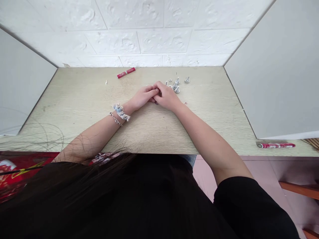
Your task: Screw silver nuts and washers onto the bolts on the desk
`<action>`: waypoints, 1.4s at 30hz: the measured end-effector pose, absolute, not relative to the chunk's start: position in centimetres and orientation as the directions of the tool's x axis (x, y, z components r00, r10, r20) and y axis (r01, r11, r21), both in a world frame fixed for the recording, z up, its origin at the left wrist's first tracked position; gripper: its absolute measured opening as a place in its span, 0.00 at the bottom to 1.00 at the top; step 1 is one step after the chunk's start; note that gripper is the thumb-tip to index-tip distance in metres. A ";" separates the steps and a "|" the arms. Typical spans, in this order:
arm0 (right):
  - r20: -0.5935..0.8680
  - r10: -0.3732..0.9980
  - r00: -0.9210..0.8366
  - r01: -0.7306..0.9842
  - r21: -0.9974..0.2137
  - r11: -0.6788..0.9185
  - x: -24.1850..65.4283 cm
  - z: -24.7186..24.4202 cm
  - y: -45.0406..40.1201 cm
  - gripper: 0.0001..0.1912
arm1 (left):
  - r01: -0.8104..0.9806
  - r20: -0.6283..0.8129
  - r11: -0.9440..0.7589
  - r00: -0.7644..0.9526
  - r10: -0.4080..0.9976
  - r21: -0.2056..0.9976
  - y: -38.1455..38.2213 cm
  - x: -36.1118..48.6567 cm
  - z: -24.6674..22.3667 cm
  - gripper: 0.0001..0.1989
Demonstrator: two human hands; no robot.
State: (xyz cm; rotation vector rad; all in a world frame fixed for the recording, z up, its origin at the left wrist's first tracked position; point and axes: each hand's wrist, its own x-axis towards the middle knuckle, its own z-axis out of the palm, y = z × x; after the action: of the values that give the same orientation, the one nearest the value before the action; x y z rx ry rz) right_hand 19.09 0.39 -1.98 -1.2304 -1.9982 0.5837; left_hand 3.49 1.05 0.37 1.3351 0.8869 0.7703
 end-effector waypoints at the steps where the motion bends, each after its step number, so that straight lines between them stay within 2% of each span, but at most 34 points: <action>1: 0.339 0.894 -0.293 0.578 -0.682 0.448 19.1 -2.0 0.4 0.08 | 0.005 -0.101 0.112 0.475 0.874 0.994 1.0 3.5 0.5 0.11; 11: 0.479 0.840 -0.255 0.622 -0.583 0.522 18.9 -2.7 1.3 0.08 | -0.096 -0.158 0.217 0.417 0.895 0.972 1.2 3.2 0.7 0.15; 21: 0.540 0.829 -0.147 0.619 -0.603 0.503 19.3 -2.9 1.5 0.07 | -0.174 -0.183 0.250 0.328 0.927 0.952 2.1 3.0 0.0 0.15; 27: 0.568 0.808 -0.156 0.619 -0.582 0.528 19.3 -3.5 1.7 0.08 | -0.218 -0.221 0.301 0.330 0.918 0.928 2.1 3.0 0.2 0.13; 34: 0.637 0.746 -0.194 0.599 -0.525 0.604 19.5 -4.2 2.2 0.13 | -0.181 -0.218 0.310 0.400 0.890 0.933 1.4 3.0 0.9 0.11; 42: 0.591 0.763 -0.263 0.628 -0.495 0.601 19.6 -4.0 2.2 0.14 | -0.161 -0.218 0.304 0.403 0.889 0.939 1.5 3.2 0.8 0.09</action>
State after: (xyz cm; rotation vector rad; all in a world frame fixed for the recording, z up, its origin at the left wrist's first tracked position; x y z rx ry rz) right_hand 19.56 2.17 -3.98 -1.1026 -1.9832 0.2019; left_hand 3.23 1.53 0.79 1.0158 0.8866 0.8316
